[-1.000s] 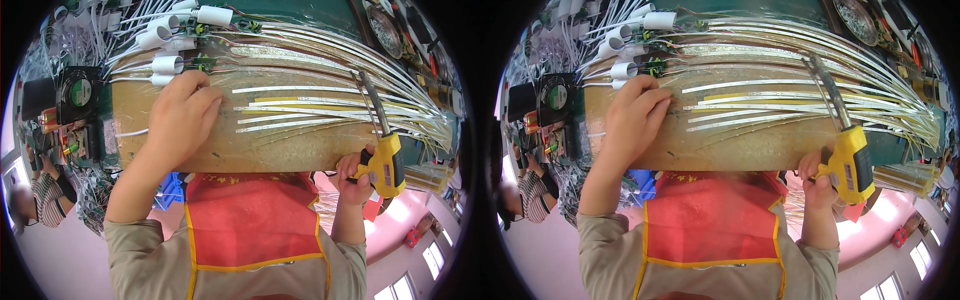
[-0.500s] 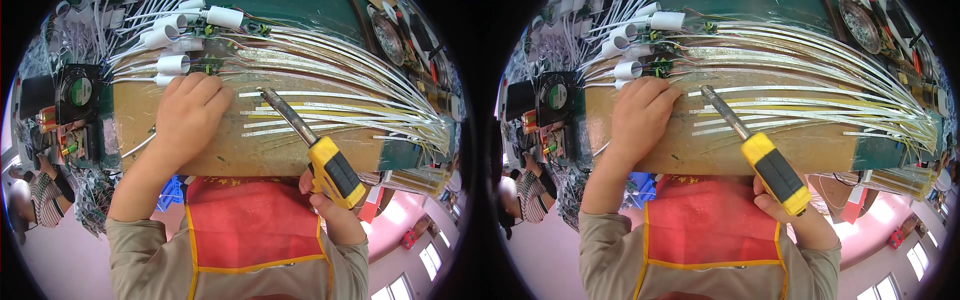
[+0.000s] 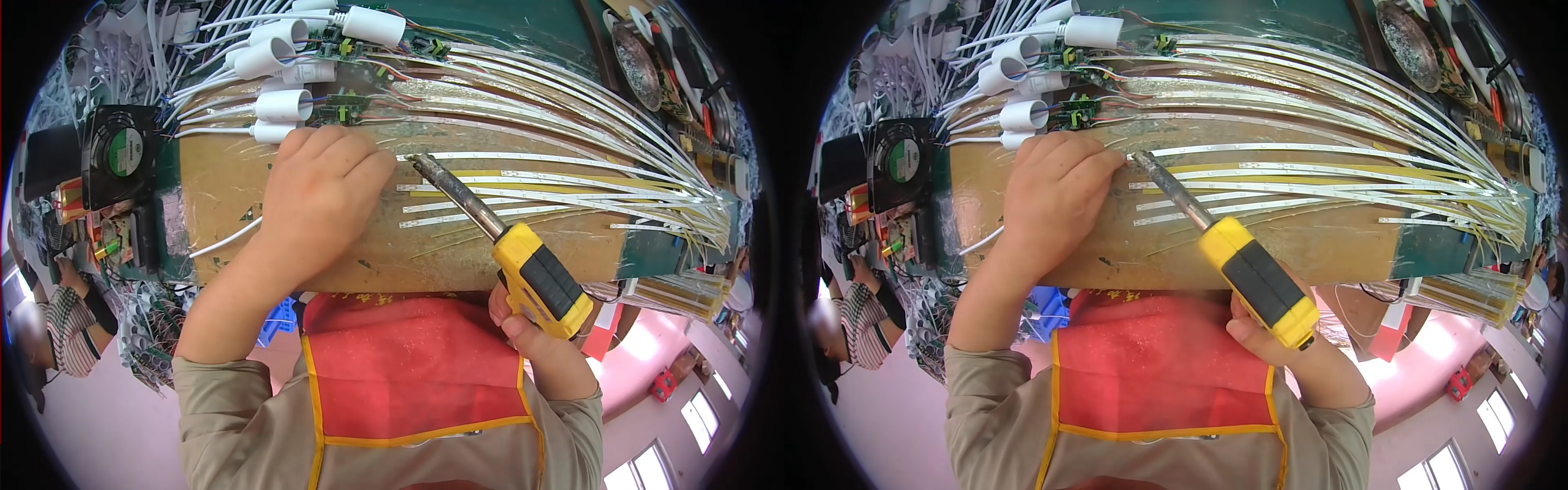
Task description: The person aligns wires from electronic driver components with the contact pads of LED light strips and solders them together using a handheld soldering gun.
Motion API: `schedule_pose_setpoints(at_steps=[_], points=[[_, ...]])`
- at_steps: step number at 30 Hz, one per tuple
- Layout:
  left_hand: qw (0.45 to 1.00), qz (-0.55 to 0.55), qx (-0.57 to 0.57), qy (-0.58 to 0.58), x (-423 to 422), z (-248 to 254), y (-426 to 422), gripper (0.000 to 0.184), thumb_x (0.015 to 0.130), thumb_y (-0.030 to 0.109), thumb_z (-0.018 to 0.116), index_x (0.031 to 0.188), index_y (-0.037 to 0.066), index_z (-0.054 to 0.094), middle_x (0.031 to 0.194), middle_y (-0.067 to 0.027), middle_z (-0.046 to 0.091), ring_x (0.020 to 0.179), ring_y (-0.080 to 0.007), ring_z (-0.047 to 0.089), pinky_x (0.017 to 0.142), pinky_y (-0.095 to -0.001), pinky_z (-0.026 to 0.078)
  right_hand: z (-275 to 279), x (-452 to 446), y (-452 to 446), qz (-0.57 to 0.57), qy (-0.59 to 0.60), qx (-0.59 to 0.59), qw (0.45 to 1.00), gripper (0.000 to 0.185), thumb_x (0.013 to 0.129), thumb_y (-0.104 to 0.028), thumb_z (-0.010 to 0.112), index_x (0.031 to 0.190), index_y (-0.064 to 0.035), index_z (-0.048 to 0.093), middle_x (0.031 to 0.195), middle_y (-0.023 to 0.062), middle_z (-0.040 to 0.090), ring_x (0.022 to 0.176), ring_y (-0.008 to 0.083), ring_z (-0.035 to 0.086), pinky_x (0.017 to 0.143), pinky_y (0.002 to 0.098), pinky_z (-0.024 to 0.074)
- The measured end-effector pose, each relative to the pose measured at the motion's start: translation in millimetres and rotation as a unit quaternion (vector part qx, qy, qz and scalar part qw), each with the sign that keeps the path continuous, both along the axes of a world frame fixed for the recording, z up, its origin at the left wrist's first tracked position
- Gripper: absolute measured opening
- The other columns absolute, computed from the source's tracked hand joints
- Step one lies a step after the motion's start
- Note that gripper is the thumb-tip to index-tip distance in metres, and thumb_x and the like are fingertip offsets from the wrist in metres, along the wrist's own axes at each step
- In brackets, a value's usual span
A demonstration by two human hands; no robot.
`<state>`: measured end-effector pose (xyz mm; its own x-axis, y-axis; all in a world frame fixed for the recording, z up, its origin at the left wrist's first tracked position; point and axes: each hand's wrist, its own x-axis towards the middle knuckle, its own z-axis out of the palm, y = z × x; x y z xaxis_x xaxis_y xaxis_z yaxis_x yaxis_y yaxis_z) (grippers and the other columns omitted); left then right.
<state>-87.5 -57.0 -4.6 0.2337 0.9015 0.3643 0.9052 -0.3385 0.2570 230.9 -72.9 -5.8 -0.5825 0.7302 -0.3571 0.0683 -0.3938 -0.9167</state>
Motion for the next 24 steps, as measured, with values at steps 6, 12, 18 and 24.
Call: schedule_pose_setpoints(at_steps=[6,12,18,24], points=[[0.999,0.014,0.020,0.022,0.2,-1.5,-1.1,0.022,0.074,0.005,0.072,0.096,0.011,0.070,0.092,-0.0024,0.066,0.088,-0.0238,0.064,0.079,-0.0379,0.048,12.9,-6.5,6.2,-0.006,-0.021,-0.038,0.999,0.026,0.081,-0.019,0.078,0.094,-0.0038,0.060,0.079,0.0037,0.058,0.068,0.0149,0.057,0.061,0.0303,0.0472],[1.000,0.019,0.017,0.009,0.8,-0.9,-1.4,0.022,0.074,0.006,0.072,0.096,0.011,0.070,0.092,-0.0024,0.066,0.088,-0.0237,0.064,0.079,-0.0377,0.048,4.2,-4.8,4.1,0.009,-0.008,-0.020,1.000,0.027,0.085,-0.025,0.077,0.091,-0.0048,0.061,0.079,0.0033,0.058,0.069,0.0157,0.056,0.061,0.0310,0.0463],[1.000,0.011,0.009,0.020,0.8,0.2,-1.6,0.021,0.073,0.006,0.072,0.094,0.012,0.070,0.090,-0.0016,0.065,0.087,-0.0230,0.063,0.078,-0.0370,0.048,4.9,-5.6,4.6,0.012,-0.015,-0.011,1.000,0.025,0.087,-0.026,0.076,0.090,-0.0052,0.061,0.079,0.0035,0.058,0.069,0.0168,0.056,0.061,0.0320,0.0457],[1.000,0.004,0.015,0.026,1.2,-1.7,-0.9,0.023,0.070,0.007,0.071,0.093,0.011,0.069,0.090,-0.0018,0.064,0.087,-0.0233,0.063,0.078,-0.0369,0.049,1.4,-3.7,3.0,0.011,-0.019,-0.011,1.000,0.027,0.087,-0.023,0.075,0.097,-0.0040,0.059,0.078,0.0035,0.057,0.069,0.0165,0.054,0.060,0.0319,0.0453]])
